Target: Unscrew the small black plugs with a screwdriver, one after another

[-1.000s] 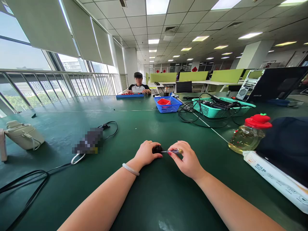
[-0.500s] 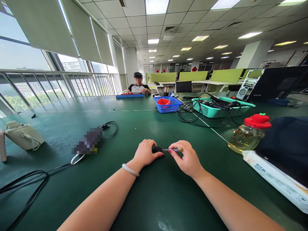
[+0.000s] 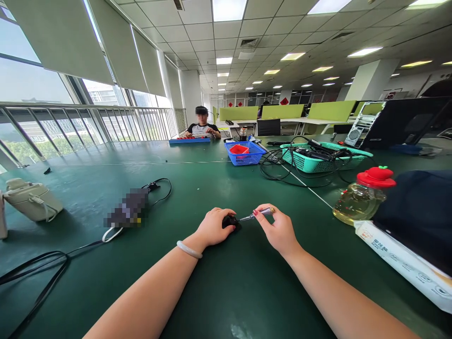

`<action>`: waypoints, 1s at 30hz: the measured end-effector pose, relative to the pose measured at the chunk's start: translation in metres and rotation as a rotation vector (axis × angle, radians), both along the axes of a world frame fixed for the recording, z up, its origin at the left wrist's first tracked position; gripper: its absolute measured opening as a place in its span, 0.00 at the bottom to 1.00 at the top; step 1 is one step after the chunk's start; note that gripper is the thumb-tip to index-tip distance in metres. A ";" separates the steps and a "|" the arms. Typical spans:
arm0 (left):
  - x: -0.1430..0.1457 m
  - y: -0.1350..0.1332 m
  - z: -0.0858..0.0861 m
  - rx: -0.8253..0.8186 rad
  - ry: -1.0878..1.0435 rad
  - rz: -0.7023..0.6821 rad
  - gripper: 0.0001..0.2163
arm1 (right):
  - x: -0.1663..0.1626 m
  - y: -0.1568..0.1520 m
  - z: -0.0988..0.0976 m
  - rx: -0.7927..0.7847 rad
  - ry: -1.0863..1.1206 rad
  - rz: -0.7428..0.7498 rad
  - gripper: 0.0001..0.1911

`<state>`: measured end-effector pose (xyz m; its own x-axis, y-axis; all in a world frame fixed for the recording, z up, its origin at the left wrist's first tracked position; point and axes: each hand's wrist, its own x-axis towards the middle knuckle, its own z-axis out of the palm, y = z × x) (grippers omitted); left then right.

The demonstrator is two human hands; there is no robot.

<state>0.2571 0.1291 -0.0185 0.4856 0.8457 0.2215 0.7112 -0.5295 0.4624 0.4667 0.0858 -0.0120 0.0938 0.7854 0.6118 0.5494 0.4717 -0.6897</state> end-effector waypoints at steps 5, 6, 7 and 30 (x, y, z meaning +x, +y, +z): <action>0.000 0.001 -0.001 0.021 -0.002 -0.028 0.16 | 0.001 0.002 -0.002 -0.037 0.100 -0.034 0.17; -0.001 0.001 -0.001 0.023 -0.003 -0.031 0.15 | 0.001 0.003 -0.003 -0.039 0.107 -0.043 0.17; -0.001 0.001 -0.001 0.024 -0.004 -0.032 0.15 | 0.002 0.003 -0.004 -0.044 0.109 -0.047 0.17; -0.002 0.004 -0.001 -0.053 -0.046 -0.100 0.15 | 0.007 0.016 -0.014 -0.233 0.330 0.011 0.30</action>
<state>0.2550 0.1330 -0.0193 0.5582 0.8048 0.2018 0.6335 -0.5705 0.5228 0.4738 0.1021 -0.0256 0.2467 0.9013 0.3560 0.2763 0.2867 -0.9173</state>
